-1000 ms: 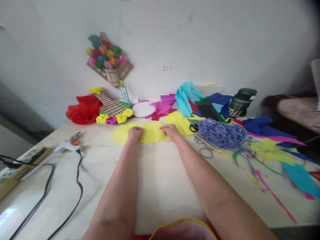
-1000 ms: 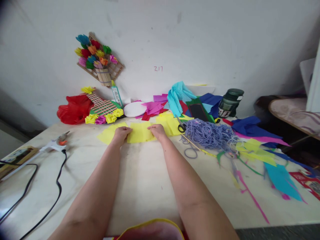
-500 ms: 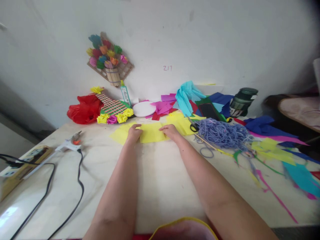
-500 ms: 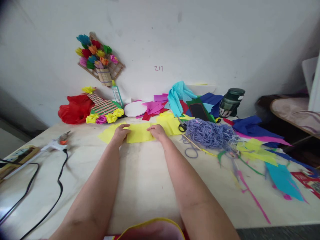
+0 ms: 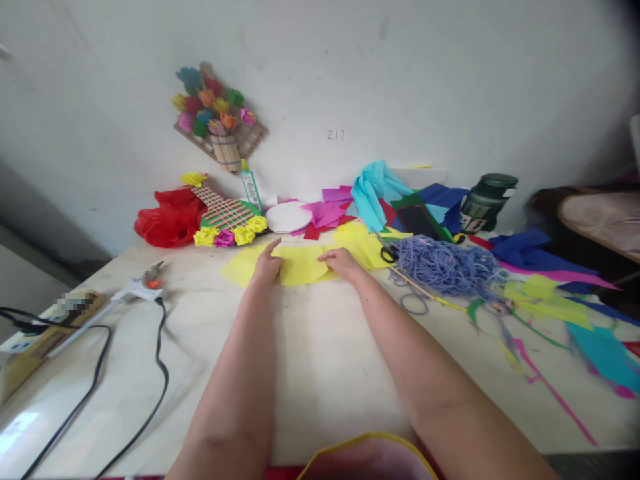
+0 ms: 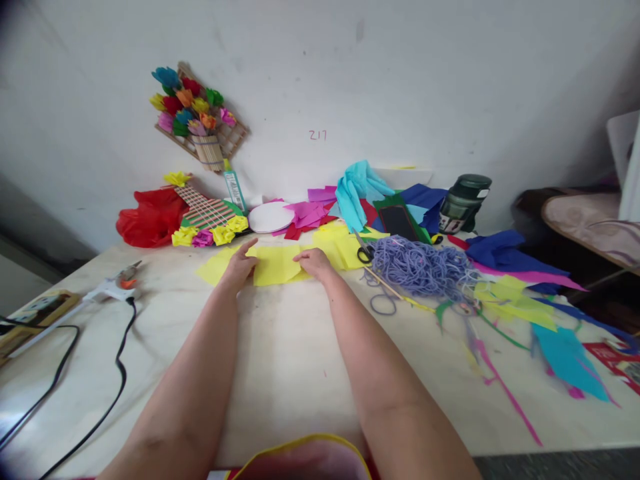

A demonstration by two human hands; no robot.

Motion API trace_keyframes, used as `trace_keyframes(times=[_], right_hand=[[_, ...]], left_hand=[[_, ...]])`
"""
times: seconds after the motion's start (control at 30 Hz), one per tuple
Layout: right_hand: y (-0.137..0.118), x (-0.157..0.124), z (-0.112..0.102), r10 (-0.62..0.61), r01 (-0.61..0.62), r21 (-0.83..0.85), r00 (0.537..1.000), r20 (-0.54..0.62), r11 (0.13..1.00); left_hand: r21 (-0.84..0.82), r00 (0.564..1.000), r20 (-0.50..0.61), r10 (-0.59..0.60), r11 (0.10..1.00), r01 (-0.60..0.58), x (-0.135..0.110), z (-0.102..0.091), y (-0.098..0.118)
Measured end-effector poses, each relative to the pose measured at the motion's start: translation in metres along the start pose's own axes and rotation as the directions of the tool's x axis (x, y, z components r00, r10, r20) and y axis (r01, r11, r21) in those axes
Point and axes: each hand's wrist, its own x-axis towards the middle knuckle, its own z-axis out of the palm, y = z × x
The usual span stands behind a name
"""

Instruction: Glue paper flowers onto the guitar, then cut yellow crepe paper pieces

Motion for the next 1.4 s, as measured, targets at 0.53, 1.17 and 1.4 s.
trace_keyframes(times=[0.53,1.17,1.4], right_hand=[[0.001,0.0,-0.001,-0.022,0.025,-0.077,0.999,0.035,0.997],[-0.002,-0.003,-0.003,-0.025,0.026,-0.022,0.999,0.036,0.999],[-0.003,-0.004,-0.004,-0.054,0.058,-0.042,0.996,0.071,0.997]], left_hand=[[-0.174,0.989,0.073,-0.126,0.975,0.137,-0.001,0.003,-0.001],[-0.096,0.988,0.147,-0.05,0.993,0.065,0.0,-0.003,-0.005],[-0.137,0.985,0.163,-0.06,0.987,0.083,-0.003,-0.002,-0.001]])
